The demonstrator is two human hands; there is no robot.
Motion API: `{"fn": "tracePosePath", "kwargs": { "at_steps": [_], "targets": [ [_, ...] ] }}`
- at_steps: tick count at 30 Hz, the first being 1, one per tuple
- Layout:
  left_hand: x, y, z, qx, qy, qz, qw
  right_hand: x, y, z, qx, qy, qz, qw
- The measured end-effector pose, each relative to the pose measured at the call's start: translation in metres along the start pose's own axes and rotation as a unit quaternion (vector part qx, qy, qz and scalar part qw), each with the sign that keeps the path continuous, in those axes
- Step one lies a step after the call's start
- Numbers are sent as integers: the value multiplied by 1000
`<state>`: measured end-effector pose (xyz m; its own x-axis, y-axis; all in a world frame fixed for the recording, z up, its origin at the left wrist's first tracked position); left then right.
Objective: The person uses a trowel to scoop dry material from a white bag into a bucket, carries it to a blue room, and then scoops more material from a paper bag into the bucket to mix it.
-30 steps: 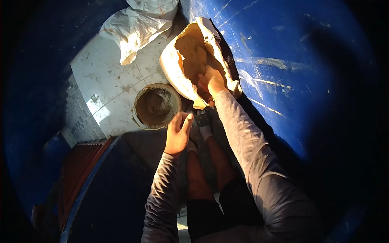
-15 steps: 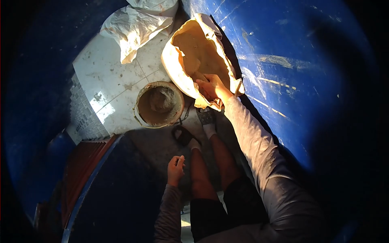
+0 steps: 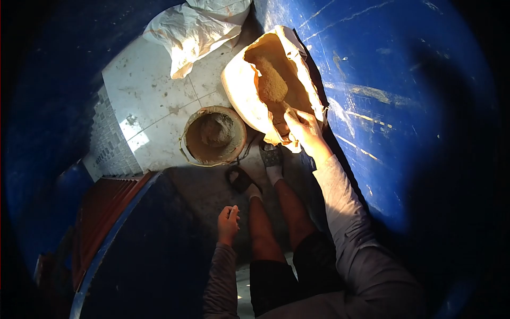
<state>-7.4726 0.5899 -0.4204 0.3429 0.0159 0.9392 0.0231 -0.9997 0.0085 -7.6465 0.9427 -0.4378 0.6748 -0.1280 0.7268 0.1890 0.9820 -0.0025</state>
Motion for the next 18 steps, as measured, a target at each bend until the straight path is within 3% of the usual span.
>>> {"fn": "tracePosePath", "kwargs": {
  "at_steps": [3, 6, 18],
  "targets": [
    [1, -1, 5, 3, -2, 12, 1000, 28, -5, 22, 9, -40, -45, 998],
    [0, 0, 12, -8, -6, 10, 1000, 51, 3, 23, 28, 63, -28, 997],
    [-9, 22, 20, 23, -18, 9, 1000, 141, -5, 82, 35, 38, 8, 999]
  ]
}}
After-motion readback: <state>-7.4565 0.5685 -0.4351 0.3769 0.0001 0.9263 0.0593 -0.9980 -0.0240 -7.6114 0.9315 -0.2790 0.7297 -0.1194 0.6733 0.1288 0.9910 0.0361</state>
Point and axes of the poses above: each hand's wrist, its own x-axis away from the middle knuckle, its own y-axis out of the back of the hand, z = x × y, the point moved 2 cm from there along -x, towards the middle knuckle, and after that the axes turned 11 degrees about x, right-handed, at the moved point
